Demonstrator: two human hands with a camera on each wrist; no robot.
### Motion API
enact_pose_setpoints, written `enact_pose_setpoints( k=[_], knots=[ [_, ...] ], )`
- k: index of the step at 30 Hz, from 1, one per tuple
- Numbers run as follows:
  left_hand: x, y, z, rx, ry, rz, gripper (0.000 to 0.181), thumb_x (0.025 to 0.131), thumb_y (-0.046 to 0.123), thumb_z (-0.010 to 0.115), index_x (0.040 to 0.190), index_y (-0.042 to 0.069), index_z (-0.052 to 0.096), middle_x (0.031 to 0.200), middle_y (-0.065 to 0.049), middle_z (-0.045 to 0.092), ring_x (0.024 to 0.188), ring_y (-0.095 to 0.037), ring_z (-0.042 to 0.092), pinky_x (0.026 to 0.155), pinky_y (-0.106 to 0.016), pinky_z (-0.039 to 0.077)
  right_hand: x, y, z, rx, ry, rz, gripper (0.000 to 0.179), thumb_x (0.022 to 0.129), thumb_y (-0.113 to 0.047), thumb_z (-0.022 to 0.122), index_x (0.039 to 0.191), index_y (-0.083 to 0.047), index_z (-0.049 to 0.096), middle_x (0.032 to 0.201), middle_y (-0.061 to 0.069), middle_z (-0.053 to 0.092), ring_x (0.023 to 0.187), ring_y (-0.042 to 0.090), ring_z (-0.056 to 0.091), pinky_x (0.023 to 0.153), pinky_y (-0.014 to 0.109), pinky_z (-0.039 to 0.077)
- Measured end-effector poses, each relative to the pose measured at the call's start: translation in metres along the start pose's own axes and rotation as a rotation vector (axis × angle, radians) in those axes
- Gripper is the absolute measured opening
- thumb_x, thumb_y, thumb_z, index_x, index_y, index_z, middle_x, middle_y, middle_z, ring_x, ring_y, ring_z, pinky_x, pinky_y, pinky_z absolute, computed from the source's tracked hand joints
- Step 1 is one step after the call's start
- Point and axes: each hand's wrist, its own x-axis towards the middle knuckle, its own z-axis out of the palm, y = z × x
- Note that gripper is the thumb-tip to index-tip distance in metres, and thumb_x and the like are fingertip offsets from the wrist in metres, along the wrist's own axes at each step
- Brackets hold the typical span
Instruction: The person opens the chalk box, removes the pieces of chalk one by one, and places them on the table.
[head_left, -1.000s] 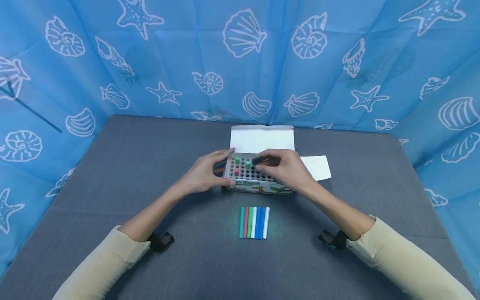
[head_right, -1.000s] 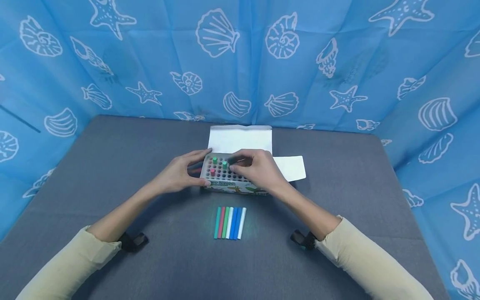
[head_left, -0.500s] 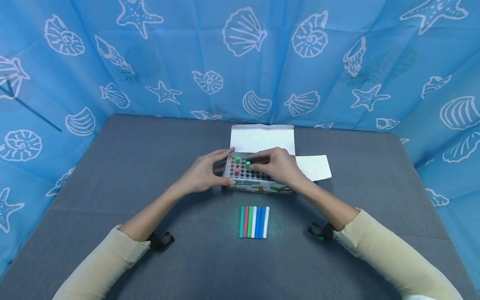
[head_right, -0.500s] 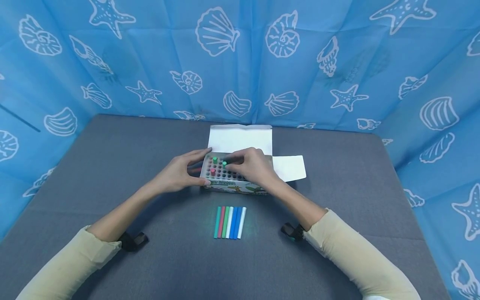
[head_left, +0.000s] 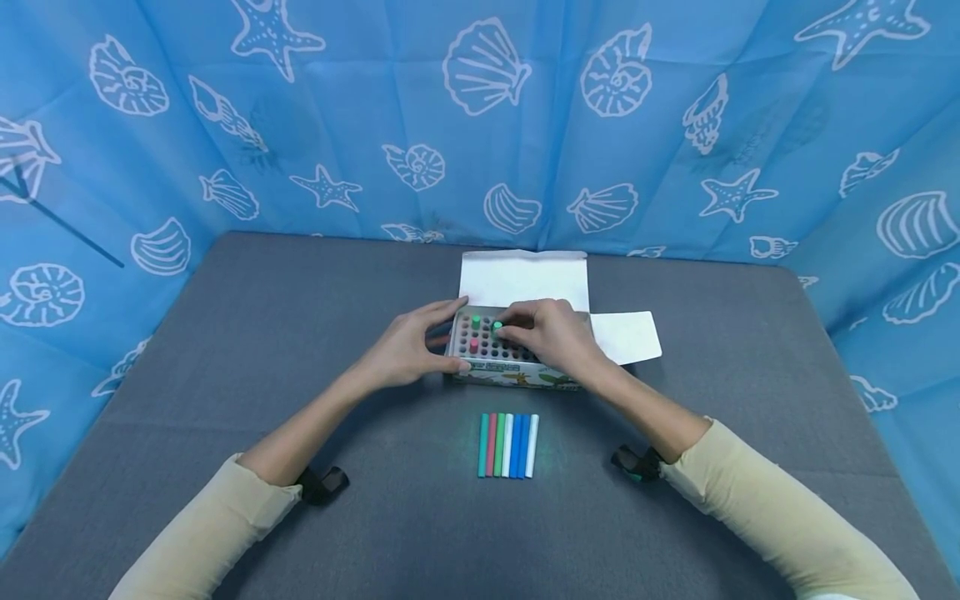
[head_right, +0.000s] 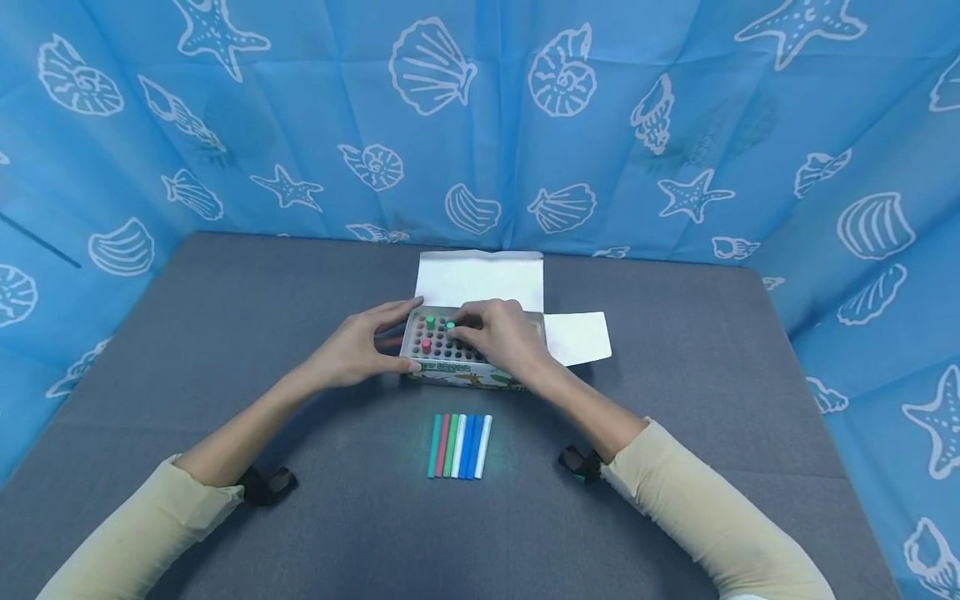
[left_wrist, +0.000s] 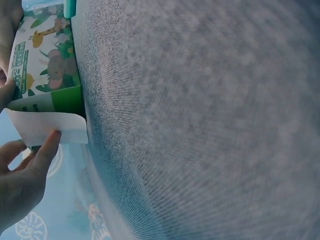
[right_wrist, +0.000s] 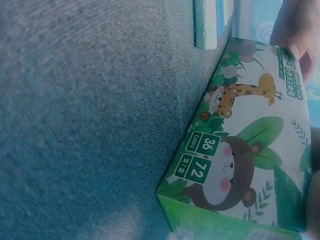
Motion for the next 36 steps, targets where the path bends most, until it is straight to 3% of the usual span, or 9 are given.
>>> enact_pose_setpoints(
  k=[7,16,22,29,36],
  knots=[
    [0.0,0.0,0.0,-0.005,0.0,0.003,0.094,0.081,0.018,0.085,0.157,0.02,0.031,0.158,-0.017,0.029,0.127,-0.037,0.055,0.1,-0.037,0.052,-0.002,0.001,0.001,0.009,0.025,-0.05,0.01,0.097,-0.02,0.067,0.105,-0.014,0.069,0.094,0.002,0.075,0.078,0.012,0.068,0.066,0.034,0.055],
    [0.001,-0.001,0.001,-0.006,0.004,0.0,0.094,0.08,0.018,0.086,0.157,0.019,0.031,0.158,-0.016,0.03,0.128,-0.035,0.053,0.1,-0.034,0.051,-0.004,-0.002,-0.001,0.061,0.018,-0.032,0.011,0.1,-0.022,0.062,0.108,-0.014,0.065,0.095,0.005,0.075,0.072,0.011,0.069,0.06,0.032,0.056],
    [0.002,0.0,0.0,-0.012,0.002,0.006,0.095,0.08,0.017,0.085,0.157,0.018,0.03,0.158,-0.016,0.029,0.13,-0.035,0.051,0.101,-0.034,0.051,-0.004,-0.001,-0.004,0.194,0.035,-0.005,0.017,0.098,-0.021,0.065,0.111,-0.01,0.067,0.098,0.008,0.075,0.081,0.016,0.073,0.072,0.034,0.061],
    [0.001,0.001,0.0,-0.01,-0.005,0.004,0.094,0.08,0.017,0.085,0.157,0.018,0.03,0.158,-0.017,0.029,0.129,-0.036,0.053,0.1,-0.035,0.052,-0.004,0.001,-0.005,0.318,0.103,-0.001,0.018,0.098,-0.019,0.065,0.112,-0.008,0.069,0.096,0.009,0.074,0.082,0.018,0.072,0.071,0.029,0.062],
    [0.002,-0.001,0.0,-0.009,-0.005,-0.002,0.094,0.081,0.018,0.085,0.157,0.02,0.031,0.158,-0.016,0.03,0.128,-0.036,0.053,0.1,-0.037,0.052,-0.007,0.001,-0.012,0.463,0.189,-0.018,0.023,0.099,-0.017,0.064,0.116,-0.002,0.067,0.1,0.014,0.073,0.084,0.029,0.072,0.073,0.034,0.062]
  ],
)
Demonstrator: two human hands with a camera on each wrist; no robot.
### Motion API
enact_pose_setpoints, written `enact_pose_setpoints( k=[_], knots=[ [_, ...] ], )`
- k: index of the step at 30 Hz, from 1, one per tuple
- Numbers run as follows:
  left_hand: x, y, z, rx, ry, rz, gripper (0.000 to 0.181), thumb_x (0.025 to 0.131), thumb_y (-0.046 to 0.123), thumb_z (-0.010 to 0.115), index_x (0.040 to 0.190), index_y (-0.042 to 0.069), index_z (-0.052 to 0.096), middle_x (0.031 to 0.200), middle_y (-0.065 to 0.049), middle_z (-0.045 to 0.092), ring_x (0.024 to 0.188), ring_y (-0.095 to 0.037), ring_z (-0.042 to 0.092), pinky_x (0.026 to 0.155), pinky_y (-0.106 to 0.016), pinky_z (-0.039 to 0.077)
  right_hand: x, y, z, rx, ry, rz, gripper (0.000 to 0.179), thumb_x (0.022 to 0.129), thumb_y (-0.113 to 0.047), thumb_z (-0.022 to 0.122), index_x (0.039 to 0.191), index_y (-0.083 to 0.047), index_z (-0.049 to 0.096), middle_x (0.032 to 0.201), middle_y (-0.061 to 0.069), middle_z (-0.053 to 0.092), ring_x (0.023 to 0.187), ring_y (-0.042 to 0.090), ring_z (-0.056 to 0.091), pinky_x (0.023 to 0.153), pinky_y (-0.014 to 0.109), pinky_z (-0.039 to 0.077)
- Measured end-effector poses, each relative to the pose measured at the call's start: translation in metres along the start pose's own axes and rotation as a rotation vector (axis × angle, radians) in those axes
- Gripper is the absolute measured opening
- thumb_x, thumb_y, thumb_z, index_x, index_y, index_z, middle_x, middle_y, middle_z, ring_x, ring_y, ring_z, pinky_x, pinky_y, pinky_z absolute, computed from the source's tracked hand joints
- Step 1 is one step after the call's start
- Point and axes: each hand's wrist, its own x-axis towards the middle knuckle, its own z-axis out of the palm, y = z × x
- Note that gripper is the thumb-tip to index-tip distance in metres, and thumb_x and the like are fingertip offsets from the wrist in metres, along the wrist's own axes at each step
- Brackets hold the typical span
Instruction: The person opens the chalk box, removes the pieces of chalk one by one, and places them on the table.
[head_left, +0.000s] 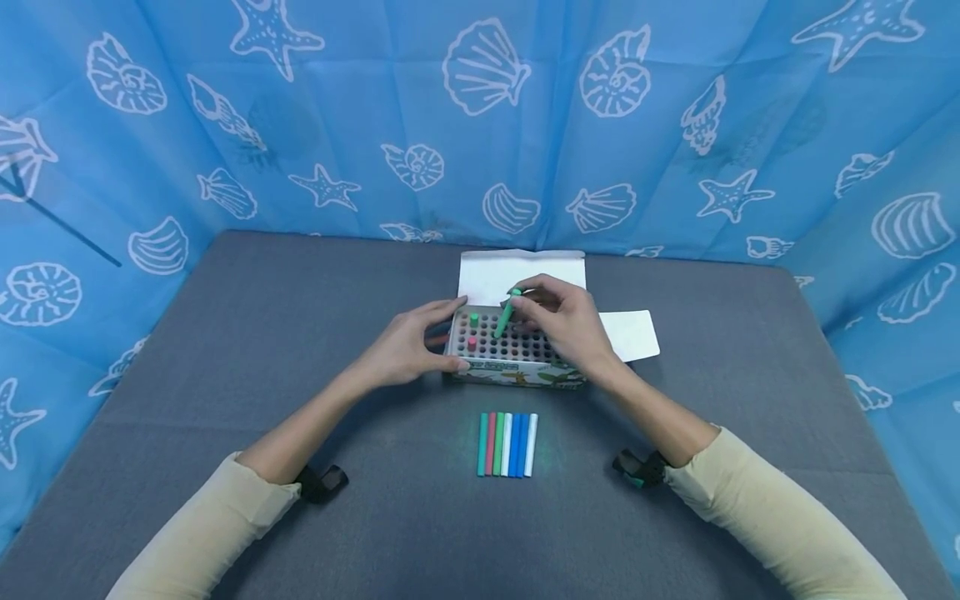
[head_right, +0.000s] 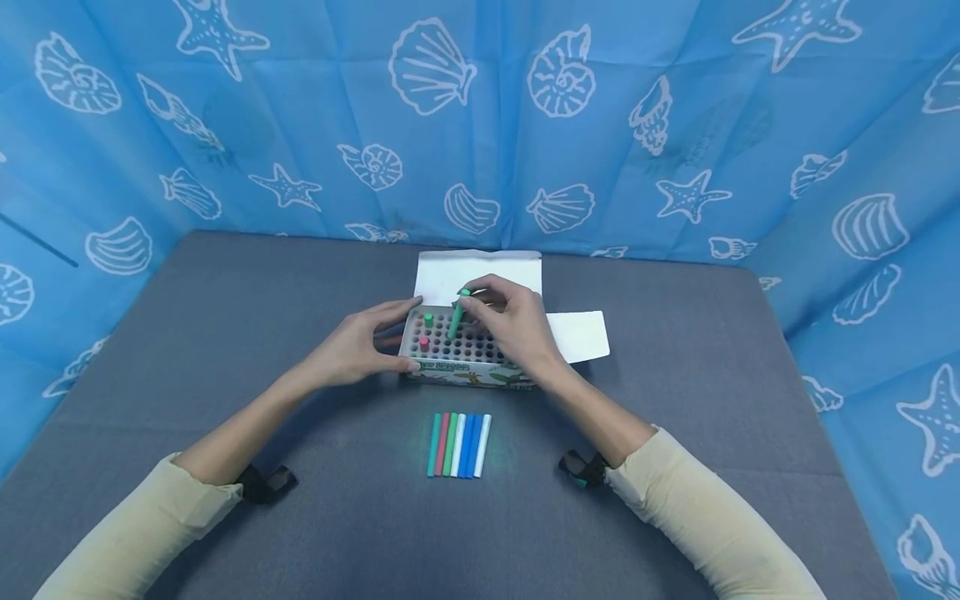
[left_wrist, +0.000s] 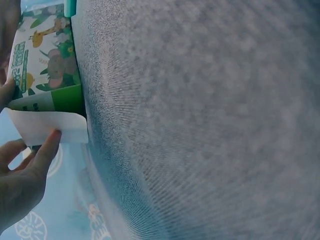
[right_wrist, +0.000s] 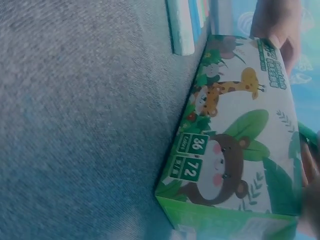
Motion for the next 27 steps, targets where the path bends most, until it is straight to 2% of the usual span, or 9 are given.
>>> enact_pose_setpoints(
  k=[8,17,27],
  knots=[
    [-0.001,0.0,0.001,0.001,0.0,0.002,0.093,0.081,0.02,0.084,0.157,0.021,0.03,0.159,-0.016,0.028,0.127,-0.036,0.054,0.099,-0.037,0.053,-0.006,-0.007,-0.009,0.048,0.02,0.002,0.025,0.099,-0.015,0.063,0.118,0.001,0.065,0.1,0.018,0.072,0.086,0.036,0.071,0.075,0.037,0.063],
    [-0.001,0.001,0.001,0.003,0.004,0.004,0.093,0.081,0.019,0.084,0.157,0.02,0.031,0.159,-0.016,0.028,0.126,-0.037,0.055,0.097,-0.037,0.054,-0.024,-0.014,-0.019,0.054,0.02,0.061,0.027,0.099,-0.015,0.064,0.12,0.003,0.065,0.1,0.018,0.07,0.085,0.03,0.071,0.074,0.036,0.063],
    [-0.001,0.001,0.0,0.015,0.0,-0.003,0.093,0.082,0.019,0.084,0.157,0.02,0.03,0.159,-0.016,0.028,0.126,-0.036,0.055,0.097,-0.036,0.054,-0.047,-0.013,-0.021,0.013,-0.006,0.095,0.026,0.098,-0.012,0.064,0.121,0.002,0.065,0.096,0.017,0.069,0.074,0.021,0.072,0.069,0.035,0.063]
  ],
)
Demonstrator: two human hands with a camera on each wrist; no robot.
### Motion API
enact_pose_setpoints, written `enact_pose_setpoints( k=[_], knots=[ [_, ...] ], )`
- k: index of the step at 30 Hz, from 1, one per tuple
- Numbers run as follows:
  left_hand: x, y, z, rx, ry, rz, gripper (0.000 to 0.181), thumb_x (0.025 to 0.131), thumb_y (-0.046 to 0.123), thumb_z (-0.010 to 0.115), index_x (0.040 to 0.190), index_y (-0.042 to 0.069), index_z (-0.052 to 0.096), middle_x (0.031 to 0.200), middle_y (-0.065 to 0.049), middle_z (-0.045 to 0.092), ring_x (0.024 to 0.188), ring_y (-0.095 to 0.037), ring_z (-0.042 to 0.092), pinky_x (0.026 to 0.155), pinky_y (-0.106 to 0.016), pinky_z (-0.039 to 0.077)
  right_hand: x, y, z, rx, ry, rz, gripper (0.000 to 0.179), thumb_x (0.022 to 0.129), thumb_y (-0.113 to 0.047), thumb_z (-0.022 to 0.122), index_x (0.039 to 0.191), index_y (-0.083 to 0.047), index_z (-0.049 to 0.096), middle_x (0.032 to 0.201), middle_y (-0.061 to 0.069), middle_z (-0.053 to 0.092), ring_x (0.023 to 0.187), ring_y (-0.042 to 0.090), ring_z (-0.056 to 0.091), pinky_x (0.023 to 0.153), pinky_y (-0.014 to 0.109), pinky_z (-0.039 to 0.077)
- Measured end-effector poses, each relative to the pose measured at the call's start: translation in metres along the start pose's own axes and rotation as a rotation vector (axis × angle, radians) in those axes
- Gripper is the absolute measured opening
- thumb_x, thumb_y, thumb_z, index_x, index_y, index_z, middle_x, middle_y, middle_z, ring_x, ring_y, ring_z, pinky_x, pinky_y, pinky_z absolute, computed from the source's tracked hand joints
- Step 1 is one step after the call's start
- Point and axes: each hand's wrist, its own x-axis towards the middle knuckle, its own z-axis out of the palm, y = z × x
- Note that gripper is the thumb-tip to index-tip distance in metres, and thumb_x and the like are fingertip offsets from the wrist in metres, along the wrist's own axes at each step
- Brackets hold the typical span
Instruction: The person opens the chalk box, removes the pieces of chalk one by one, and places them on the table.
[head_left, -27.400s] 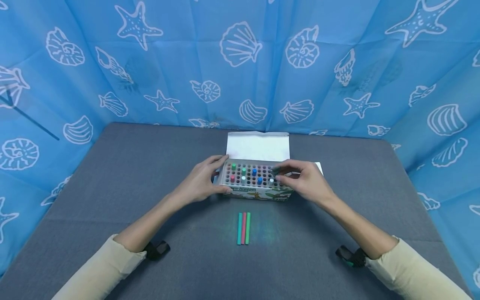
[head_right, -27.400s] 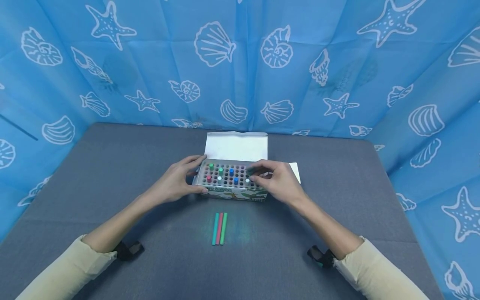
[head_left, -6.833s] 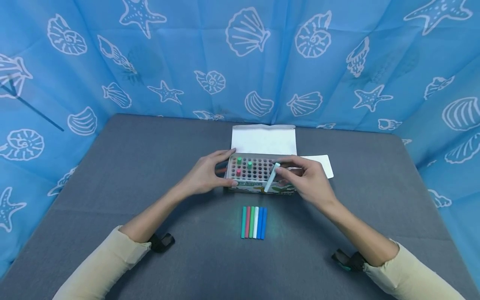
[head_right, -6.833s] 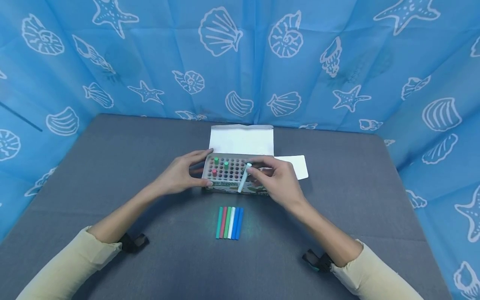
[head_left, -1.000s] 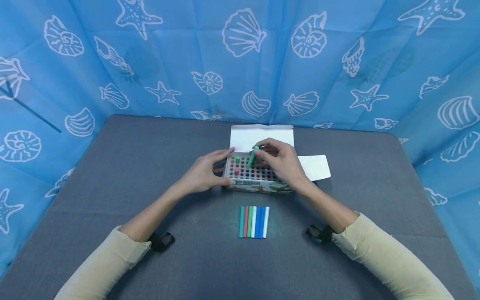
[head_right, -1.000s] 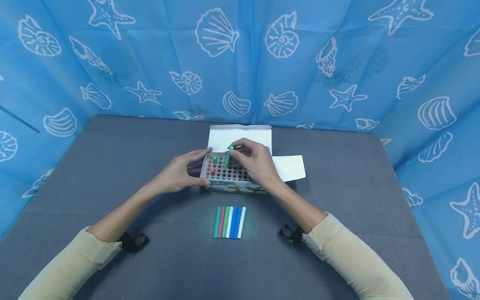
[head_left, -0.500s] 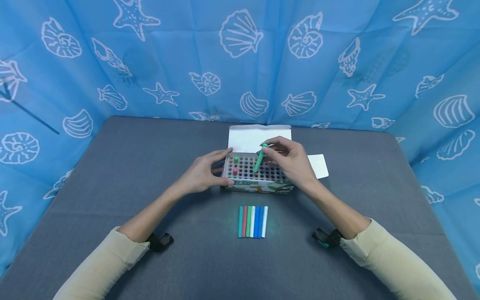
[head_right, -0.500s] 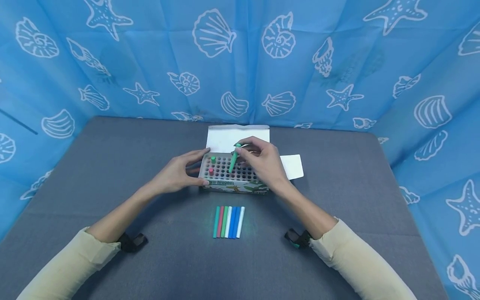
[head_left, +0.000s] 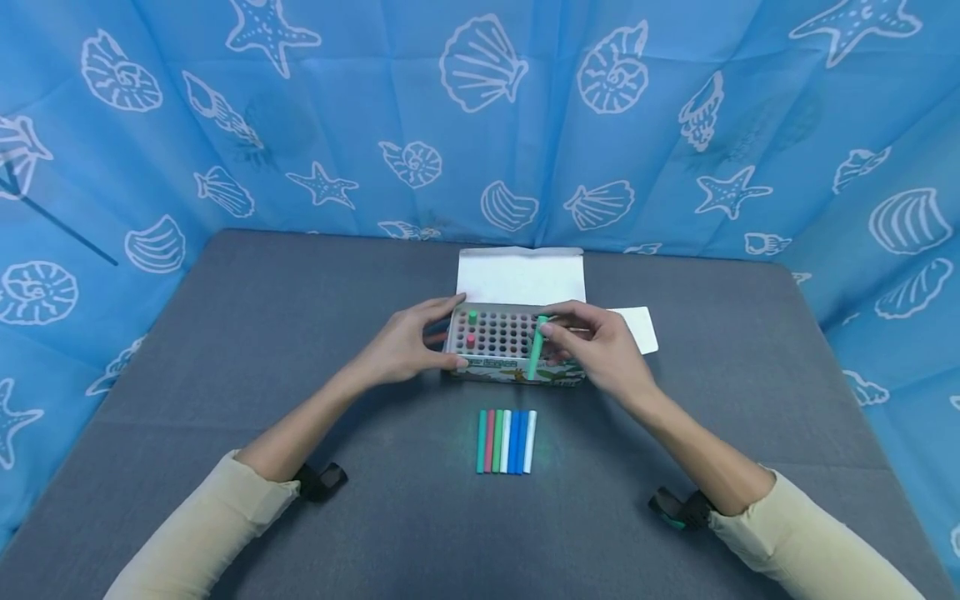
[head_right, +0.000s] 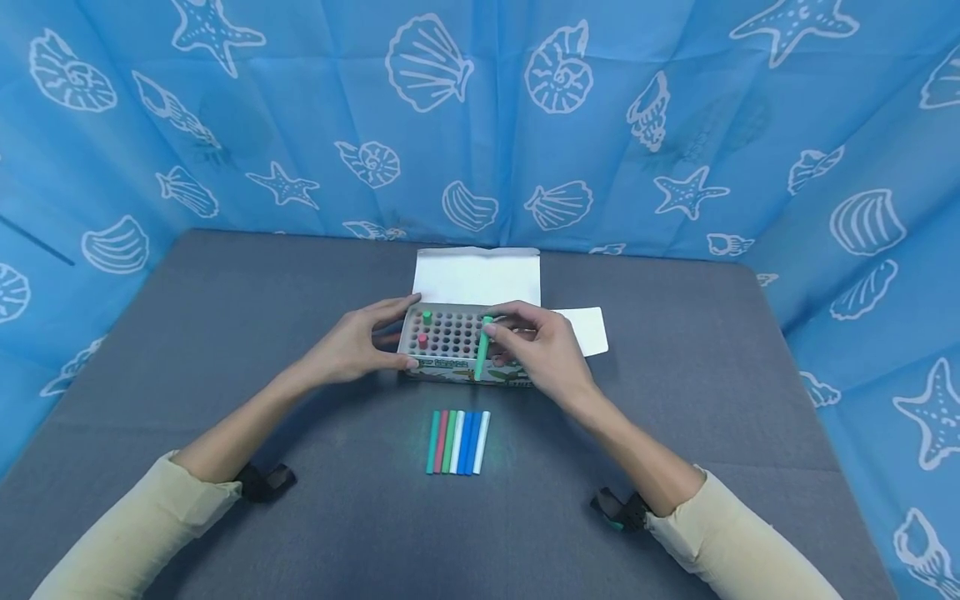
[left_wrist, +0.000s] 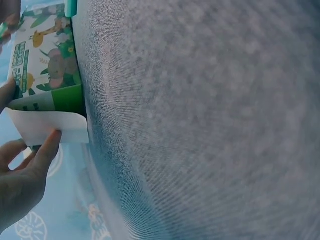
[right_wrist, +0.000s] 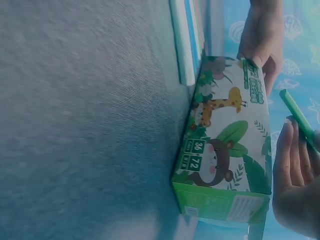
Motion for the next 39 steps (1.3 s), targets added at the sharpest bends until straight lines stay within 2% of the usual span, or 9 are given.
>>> enact_pose_setpoints(
  k=[5,9,15,22,28,39],
  knots=[
    [0.0,0.001,0.0,0.009,-0.006,0.001,0.093,0.081,0.018,0.084,0.157,0.019,0.03,0.159,-0.017,0.029,0.127,-0.036,0.055,0.098,-0.035,0.054,-0.01,0.003,-0.001,0.01,-0.009,0.009,0.025,0.097,-0.008,0.065,0.119,0.004,0.065,0.095,0.018,0.07,0.074,0.021,0.072,0.067,0.036,0.063],
    [0.001,0.0,0.0,0.008,-0.009,0.002,0.093,0.081,0.018,0.084,0.157,0.018,0.03,0.158,-0.017,0.029,0.127,-0.036,0.054,0.098,-0.035,0.053,-0.018,0.004,-0.002,0.0,-0.023,0.019,0.024,0.097,-0.007,0.065,0.118,0.004,0.065,0.093,0.018,0.071,0.074,0.026,0.071,0.064,0.037,0.062],
    [0.0,0.001,0.0,0.012,-0.004,-0.005,0.093,0.082,0.018,0.084,0.157,0.019,0.03,0.159,-0.017,0.028,0.126,-0.036,0.055,0.096,-0.035,0.054,-0.028,0.009,-0.001,0.041,-0.051,0.05,0.026,0.096,-0.004,0.065,0.119,0.007,0.064,0.092,0.019,0.069,0.077,0.034,0.069,0.063,0.039,0.062],
    [0.001,0.001,0.0,0.01,-0.009,-0.005,0.093,0.081,0.016,0.084,0.157,0.019,0.03,0.159,-0.017,0.028,0.128,-0.036,0.053,0.097,-0.034,0.054,-0.036,0.019,0.0,0.053,-0.068,0.116,0.026,0.096,-0.006,0.065,0.119,0.006,0.064,0.094,0.019,0.07,0.076,0.027,0.07,0.063,0.045,0.062],
    [0.001,0.002,-0.001,0.019,-0.02,-0.001,0.094,0.081,0.016,0.084,0.157,0.018,0.029,0.158,-0.018,0.028,0.129,-0.036,0.052,0.098,-0.035,0.053,-0.043,0.023,0.001,0.071,-0.084,0.126,0.026,0.096,-0.007,0.065,0.119,0.006,0.064,0.095,0.02,0.069,0.078,0.035,0.069,0.062,0.046,0.062],
    [0.0,0.004,-0.001,0.033,-0.018,-0.004,0.095,0.081,0.017,0.085,0.158,0.019,0.029,0.159,-0.018,0.028,0.125,-0.038,0.055,0.097,-0.037,0.054,-0.052,0.029,0.004,0.114,-0.113,0.202,0.03,0.096,-0.009,0.067,0.119,0.008,0.063,0.097,0.02,0.07,0.077,0.03,0.071,0.063,0.044,0.062]
  ],
)
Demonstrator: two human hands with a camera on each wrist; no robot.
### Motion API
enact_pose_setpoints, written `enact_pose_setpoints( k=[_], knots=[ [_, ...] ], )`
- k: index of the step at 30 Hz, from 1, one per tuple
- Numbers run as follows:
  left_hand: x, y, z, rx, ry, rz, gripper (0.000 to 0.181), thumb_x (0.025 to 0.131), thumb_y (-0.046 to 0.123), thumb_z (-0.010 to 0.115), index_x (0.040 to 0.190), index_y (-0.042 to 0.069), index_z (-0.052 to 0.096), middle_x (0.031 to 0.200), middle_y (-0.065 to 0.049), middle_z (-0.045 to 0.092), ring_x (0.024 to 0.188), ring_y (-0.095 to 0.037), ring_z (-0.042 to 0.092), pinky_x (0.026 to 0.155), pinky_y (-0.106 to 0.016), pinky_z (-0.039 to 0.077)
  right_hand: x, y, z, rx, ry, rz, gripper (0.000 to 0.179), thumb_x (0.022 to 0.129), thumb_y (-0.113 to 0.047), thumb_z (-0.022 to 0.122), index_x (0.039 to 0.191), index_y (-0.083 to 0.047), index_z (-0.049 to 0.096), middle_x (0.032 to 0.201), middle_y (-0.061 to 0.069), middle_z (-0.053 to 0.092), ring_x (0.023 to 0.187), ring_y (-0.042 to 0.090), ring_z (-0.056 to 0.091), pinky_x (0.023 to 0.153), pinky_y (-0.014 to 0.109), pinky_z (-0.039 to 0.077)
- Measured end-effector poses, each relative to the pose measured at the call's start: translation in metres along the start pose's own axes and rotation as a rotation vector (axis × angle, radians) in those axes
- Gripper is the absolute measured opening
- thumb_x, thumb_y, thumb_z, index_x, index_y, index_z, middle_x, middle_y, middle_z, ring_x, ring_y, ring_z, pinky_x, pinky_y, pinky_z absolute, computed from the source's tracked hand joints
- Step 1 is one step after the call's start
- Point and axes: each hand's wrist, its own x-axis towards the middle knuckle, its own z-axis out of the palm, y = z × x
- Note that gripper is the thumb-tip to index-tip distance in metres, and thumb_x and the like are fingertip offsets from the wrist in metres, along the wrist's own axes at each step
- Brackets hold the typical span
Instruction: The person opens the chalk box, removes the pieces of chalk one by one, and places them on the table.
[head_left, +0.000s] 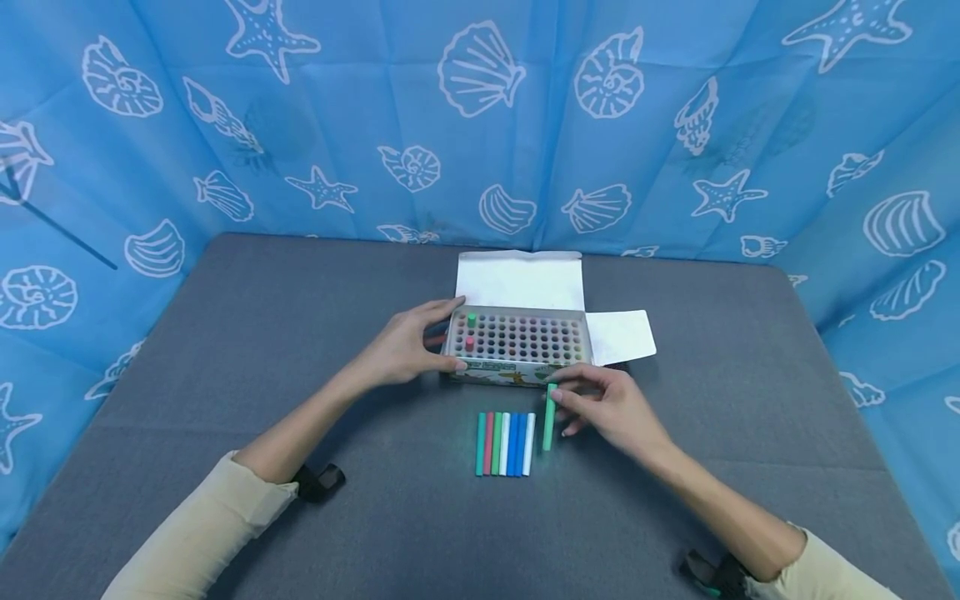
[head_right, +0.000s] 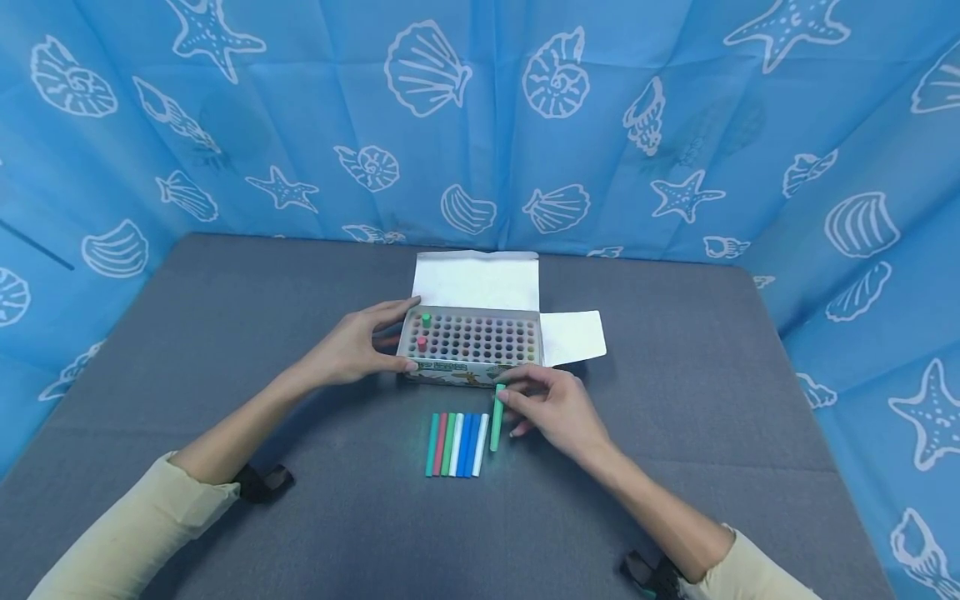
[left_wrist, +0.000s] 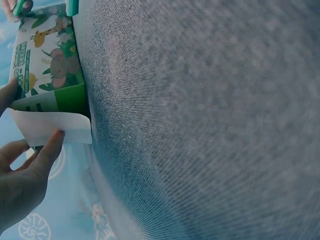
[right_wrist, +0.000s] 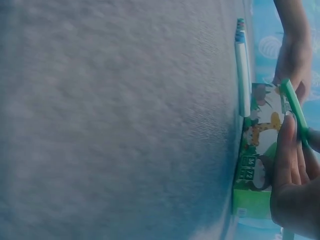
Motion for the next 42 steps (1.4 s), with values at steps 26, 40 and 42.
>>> enact_pose_setpoints(
  k=[26,40,42],
  knots=[
    [-0.001,-0.002,0.001,-0.015,-0.009,-0.011,0.094,0.081,0.019,0.084,0.158,0.021,0.029,0.16,-0.017,0.026,0.126,-0.036,0.055,0.099,-0.038,0.053,-0.002,0.025,0.01,-0.098,-0.015,0.148,0.025,0.092,-0.007,0.071,0.112,0.008,0.07,0.087,0.013,0.073,0.072,0.023,0.073,0.065,0.032,0.063],
    [-0.001,-0.001,0.001,-0.011,0.003,0.004,0.093,0.082,0.02,0.084,0.158,0.02,0.029,0.159,-0.019,0.027,0.126,-0.038,0.055,0.098,-0.039,0.053,-0.001,0.023,0.008,-0.196,0.031,0.118,0.018,0.091,-0.007,0.072,0.105,0.003,0.074,0.084,0.009,0.074,0.068,0.021,0.072,0.062,0.028,0.062],
    [-0.001,-0.001,0.001,-0.012,0.002,0.004,0.093,0.082,0.02,0.084,0.158,0.02,0.029,0.159,-0.018,0.027,0.126,-0.037,0.055,0.098,-0.039,0.053,-0.001,0.022,0.008,-0.199,0.031,0.114,0.017,0.091,-0.007,0.072,0.105,0.002,0.074,0.084,0.009,0.073,0.068,0.021,0.072,0.062,0.028,0.062]
  ],
)
